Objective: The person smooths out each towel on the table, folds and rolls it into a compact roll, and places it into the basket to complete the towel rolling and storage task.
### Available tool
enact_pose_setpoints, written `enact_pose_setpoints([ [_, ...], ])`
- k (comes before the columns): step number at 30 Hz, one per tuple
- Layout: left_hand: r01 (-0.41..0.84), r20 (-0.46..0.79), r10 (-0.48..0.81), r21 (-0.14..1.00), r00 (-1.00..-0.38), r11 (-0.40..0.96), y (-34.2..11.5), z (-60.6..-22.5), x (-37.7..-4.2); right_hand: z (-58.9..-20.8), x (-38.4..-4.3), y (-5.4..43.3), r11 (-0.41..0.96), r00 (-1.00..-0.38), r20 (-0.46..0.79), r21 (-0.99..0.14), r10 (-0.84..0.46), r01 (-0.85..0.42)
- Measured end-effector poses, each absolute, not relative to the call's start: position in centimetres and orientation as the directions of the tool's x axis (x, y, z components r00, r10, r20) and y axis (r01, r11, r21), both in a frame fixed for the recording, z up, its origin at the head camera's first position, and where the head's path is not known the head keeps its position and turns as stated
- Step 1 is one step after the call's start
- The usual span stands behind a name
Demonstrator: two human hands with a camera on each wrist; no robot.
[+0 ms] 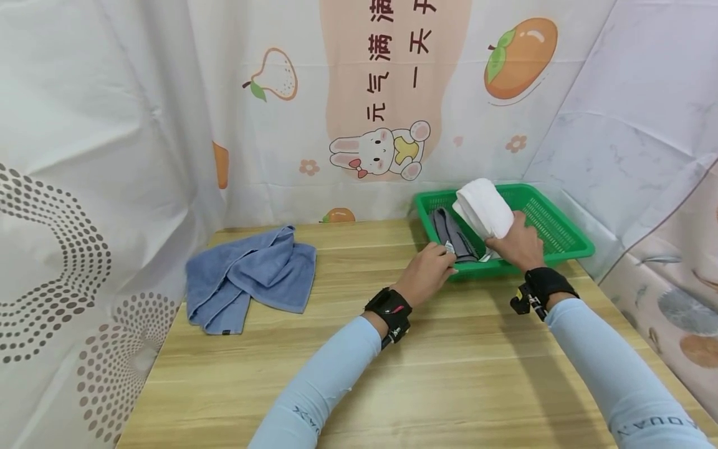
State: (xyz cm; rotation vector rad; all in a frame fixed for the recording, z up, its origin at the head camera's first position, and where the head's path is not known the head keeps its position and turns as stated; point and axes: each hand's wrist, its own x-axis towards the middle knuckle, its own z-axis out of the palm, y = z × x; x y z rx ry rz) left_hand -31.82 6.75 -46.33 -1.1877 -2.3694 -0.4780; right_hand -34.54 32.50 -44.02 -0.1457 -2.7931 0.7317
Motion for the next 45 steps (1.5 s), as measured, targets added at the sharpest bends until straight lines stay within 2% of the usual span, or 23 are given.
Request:
enact_pose_setpoints([
  [14, 0.822, 0.546, 0.660, 0.101, -0.516, 0.560, 6.7, -46.3, -31.8, -43.9, -34.9, 32.3, 0.891, -0.979, 0.137, -0.448, 0.150, 0.074],
  [28, 0.821, 0.533, 0.663, 0.113, -0.526, 0.560, 6.4, -46.1, -31.9, -44.4, -35.6, 31.9, 0.912, -0.984, -0.016, -0.374, 0.177, 0.170],
  [38, 0.820, 0.537, 0.666, 0.090, -0.518, 0.565, 6.4, -46.1, -32.1, -44.2, -36.0, 32.0, 0.935, -0.998, -0.017, -0.348, 0.066, 0.068],
  [45, 0.815, 0.515, 0.672, 0.093, -0.531, 0.572, 6.2, -46.0, -32.1, -43.7, -36.2, 32.0, 0.954, -0.993, -0.121, -0.297, 0.009, 0.045],
])
